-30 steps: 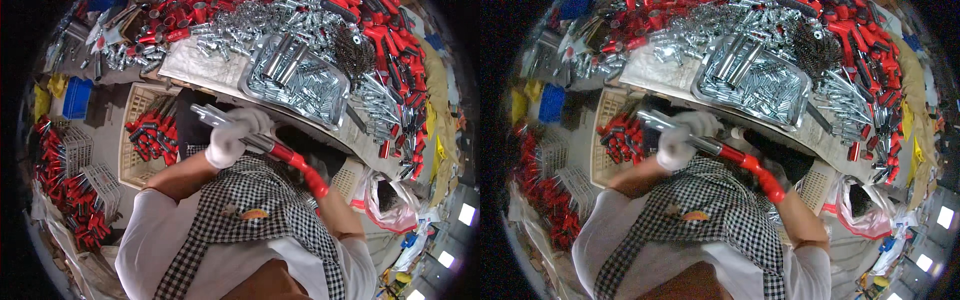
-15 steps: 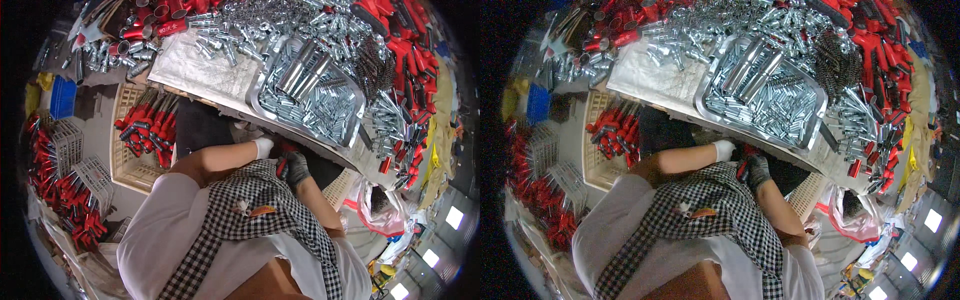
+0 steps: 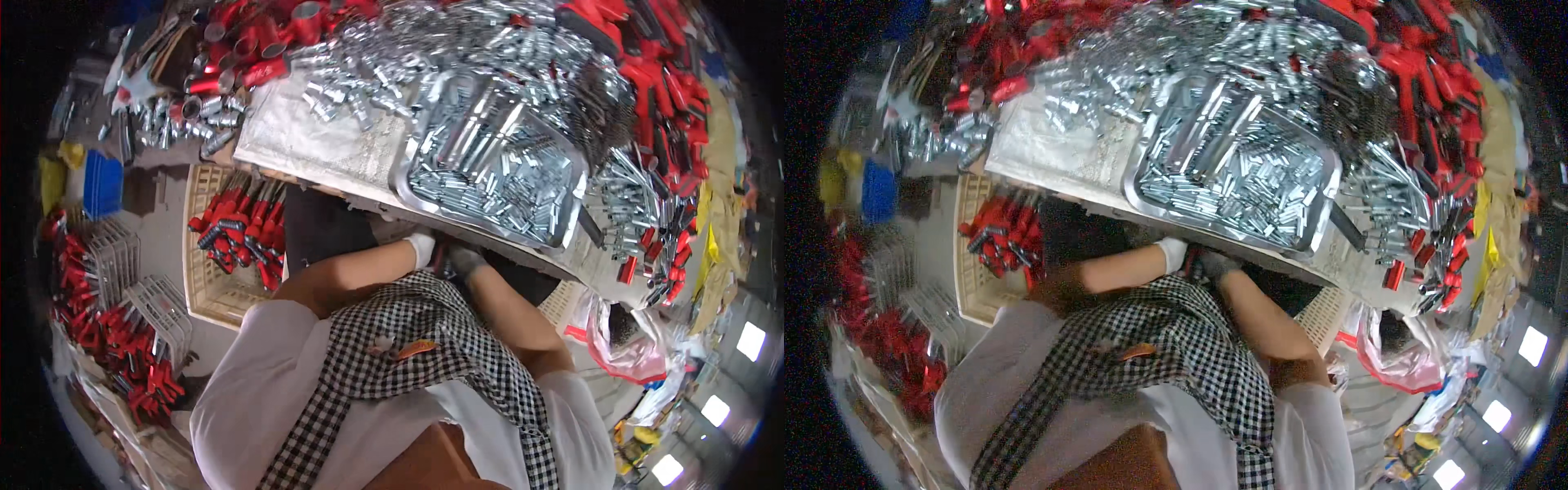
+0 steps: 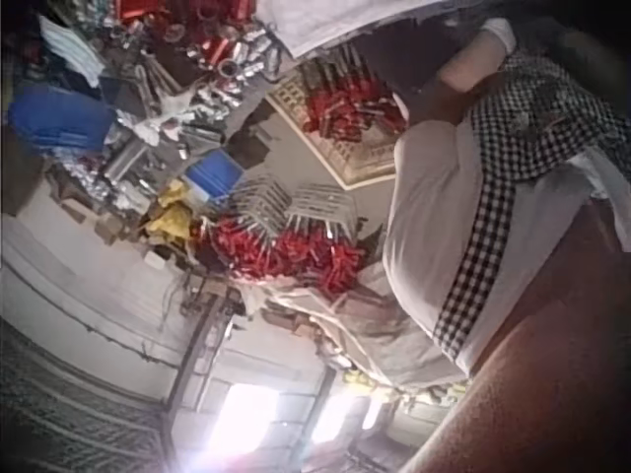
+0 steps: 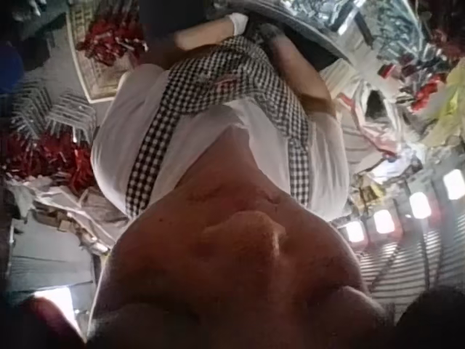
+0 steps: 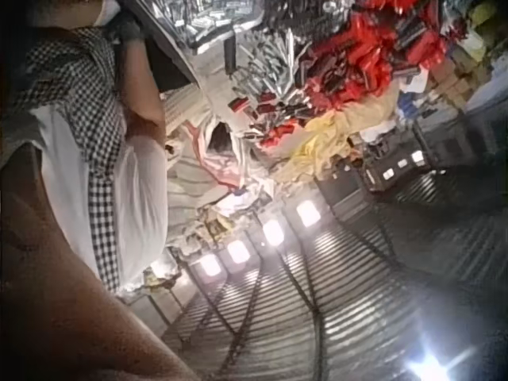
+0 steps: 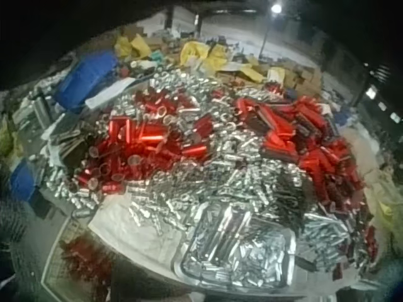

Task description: Assembling red plastic handles onto silver metal rods using a hand-operated crimping tool at a factory workstation.

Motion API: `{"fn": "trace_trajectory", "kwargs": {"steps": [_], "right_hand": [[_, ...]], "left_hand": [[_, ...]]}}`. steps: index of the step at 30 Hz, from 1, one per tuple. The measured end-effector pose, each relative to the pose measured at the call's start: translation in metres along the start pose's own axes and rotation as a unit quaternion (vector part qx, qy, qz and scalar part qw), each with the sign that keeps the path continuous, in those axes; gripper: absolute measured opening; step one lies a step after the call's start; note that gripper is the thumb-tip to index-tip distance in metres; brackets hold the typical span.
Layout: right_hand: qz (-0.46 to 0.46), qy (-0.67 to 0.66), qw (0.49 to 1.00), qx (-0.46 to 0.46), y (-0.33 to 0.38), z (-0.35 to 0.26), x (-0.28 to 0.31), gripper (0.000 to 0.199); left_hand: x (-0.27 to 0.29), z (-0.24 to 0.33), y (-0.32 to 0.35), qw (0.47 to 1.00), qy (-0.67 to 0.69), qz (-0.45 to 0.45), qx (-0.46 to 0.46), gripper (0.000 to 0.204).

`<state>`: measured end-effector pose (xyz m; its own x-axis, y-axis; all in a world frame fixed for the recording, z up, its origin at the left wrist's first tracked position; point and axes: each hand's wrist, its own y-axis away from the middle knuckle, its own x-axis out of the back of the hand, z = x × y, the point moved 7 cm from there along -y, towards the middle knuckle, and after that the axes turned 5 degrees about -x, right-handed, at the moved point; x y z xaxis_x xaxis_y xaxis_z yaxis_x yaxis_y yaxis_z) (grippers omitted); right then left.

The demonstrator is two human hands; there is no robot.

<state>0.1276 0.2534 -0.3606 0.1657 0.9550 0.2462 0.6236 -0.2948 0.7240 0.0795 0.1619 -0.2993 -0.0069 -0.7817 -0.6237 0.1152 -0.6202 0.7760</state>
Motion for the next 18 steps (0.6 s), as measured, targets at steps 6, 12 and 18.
{"fn": "trace_trajectory", "kwargs": {"steps": [6,12,18], "right_hand": [[0.046,0.031,0.989,0.135,-0.029,-0.108,-0.014,0.059],[0.053,0.113,0.964,0.236,0.008,-0.127,-0.061,0.057],[0.038,0.212,0.938,0.273,0.044,-0.123,-0.069,0.055]], "left_hand": [[0.006,0.026,0.001,0.854,-0.515,-0.006,-0.073,0.046],[0.024,0.032,0.016,0.546,-0.794,0.041,-0.262,0.041],[0.015,0.029,0.023,0.500,-0.852,0.001,-0.155,0.041]]}}
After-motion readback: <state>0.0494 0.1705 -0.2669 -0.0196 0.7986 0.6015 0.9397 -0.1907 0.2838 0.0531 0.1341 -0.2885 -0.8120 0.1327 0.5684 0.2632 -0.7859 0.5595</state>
